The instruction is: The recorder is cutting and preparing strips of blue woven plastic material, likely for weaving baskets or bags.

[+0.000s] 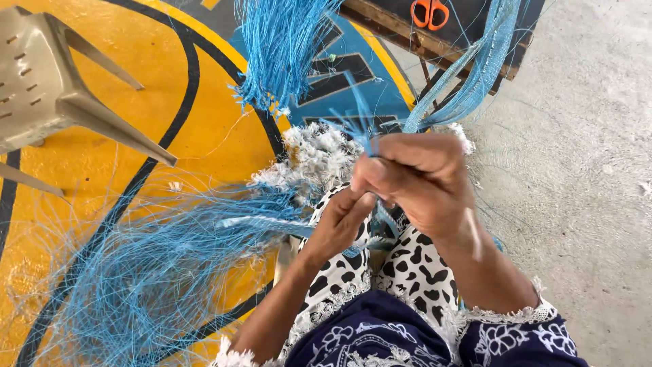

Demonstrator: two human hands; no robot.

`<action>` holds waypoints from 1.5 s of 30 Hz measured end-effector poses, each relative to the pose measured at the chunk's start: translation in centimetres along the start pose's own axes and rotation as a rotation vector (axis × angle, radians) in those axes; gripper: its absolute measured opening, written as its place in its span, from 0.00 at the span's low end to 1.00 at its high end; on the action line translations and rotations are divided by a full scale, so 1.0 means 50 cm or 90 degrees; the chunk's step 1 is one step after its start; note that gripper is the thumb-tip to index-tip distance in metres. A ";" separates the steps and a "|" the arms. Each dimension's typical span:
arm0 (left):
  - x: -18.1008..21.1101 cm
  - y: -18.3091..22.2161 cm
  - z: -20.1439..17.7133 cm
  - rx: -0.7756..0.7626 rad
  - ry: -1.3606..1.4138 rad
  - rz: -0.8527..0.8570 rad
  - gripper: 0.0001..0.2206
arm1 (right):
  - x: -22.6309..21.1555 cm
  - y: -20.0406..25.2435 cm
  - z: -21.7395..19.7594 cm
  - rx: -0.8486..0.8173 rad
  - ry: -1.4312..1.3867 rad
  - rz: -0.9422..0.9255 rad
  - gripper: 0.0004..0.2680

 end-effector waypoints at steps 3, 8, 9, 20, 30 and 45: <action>0.035 -0.016 0.030 -0.135 0.090 0.181 0.13 | -0.090 -0.038 -0.022 -0.008 -0.044 -0.116 0.10; 0.067 -0.016 -0.001 -0.014 0.006 0.210 0.13 | -0.007 -0.064 -0.092 0.103 0.048 -0.057 0.11; 0.065 -0.020 -0.018 0.044 -0.021 0.169 0.16 | 0.013 -0.065 -0.103 0.122 0.026 -0.015 0.10; 0.136 -0.103 -0.079 0.162 -0.350 0.126 0.14 | 0.285 0.072 -0.218 0.265 -0.091 0.321 0.07; 0.226 -0.064 0.164 0.070 -0.436 0.340 0.08 | 0.175 0.145 -0.215 0.191 0.354 0.428 0.10; 0.217 -0.106 0.143 -0.104 -0.441 0.157 0.07 | 0.074 0.234 -0.214 0.082 0.586 0.173 0.06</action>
Point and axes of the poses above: each hand's wrist, its own y-axis away from the middle knuckle, its own z-axis out of the palm, x = y × z, the point moved 5 cm from there along -y, towards the middle knuckle, and after that the axes turned 14 degrees about y, right-handed, at the moved point
